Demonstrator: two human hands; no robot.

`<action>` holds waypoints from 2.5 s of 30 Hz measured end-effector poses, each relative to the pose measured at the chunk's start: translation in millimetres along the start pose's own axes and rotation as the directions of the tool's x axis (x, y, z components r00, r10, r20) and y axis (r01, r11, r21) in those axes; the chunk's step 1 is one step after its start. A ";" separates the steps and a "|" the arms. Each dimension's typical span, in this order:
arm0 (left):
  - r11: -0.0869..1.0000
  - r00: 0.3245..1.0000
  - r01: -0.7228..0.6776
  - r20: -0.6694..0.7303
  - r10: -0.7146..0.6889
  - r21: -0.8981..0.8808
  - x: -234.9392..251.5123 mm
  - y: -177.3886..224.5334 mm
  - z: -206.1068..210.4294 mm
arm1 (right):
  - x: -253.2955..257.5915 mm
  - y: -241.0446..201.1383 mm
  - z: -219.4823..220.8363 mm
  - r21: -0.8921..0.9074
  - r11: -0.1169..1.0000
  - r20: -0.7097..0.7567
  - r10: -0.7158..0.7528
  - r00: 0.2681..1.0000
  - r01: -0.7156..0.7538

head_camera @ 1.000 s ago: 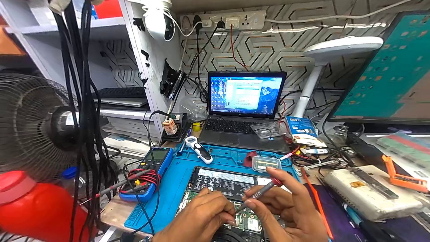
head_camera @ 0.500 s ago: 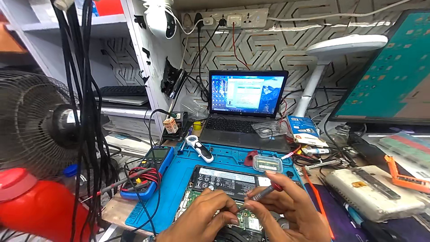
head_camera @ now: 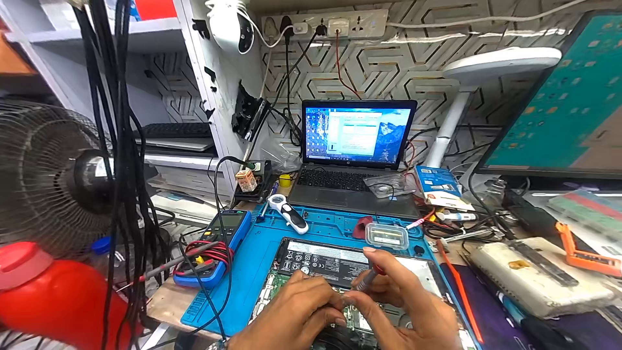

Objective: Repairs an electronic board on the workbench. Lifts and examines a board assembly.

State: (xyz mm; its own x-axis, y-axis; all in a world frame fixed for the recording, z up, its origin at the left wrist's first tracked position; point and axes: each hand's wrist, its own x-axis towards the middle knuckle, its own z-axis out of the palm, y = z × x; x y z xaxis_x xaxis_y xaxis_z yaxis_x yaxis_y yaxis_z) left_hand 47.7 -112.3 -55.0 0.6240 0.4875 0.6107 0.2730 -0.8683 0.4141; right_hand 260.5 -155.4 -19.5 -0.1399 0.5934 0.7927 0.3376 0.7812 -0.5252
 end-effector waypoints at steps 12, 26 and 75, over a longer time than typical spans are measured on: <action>0.999 0.999 0.024 0.028 -0.025 0.044 -2.4 -2.1 1.8 | -3.3 4.1 1.0 -0.059 0.998 0.086 0.016 0.996 -0.011; 0.976 0.973 0.083 0.195 -0.123 0.203 -17.3 3.2 -9.3 | -15.9 8.7 10.7 -0.131 0.991 0.172 0.027 0.985 -0.004; 0.963 0.951 0.213 0.191 -0.243 0.168 -12.4 8.9 -10.1 | -9.5 5.1 12.6 -0.197 0.979 0.208 -0.001 0.978 0.043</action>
State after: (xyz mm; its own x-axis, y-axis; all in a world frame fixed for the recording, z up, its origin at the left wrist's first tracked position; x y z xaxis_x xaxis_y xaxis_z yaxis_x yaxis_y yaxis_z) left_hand 35.0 -125.1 -52.1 0.6669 0.6573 0.3510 0.5183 -0.7476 0.4153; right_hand 251.8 -154.6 -33.6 -0.3309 0.6202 0.7113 0.5082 0.7522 -0.4195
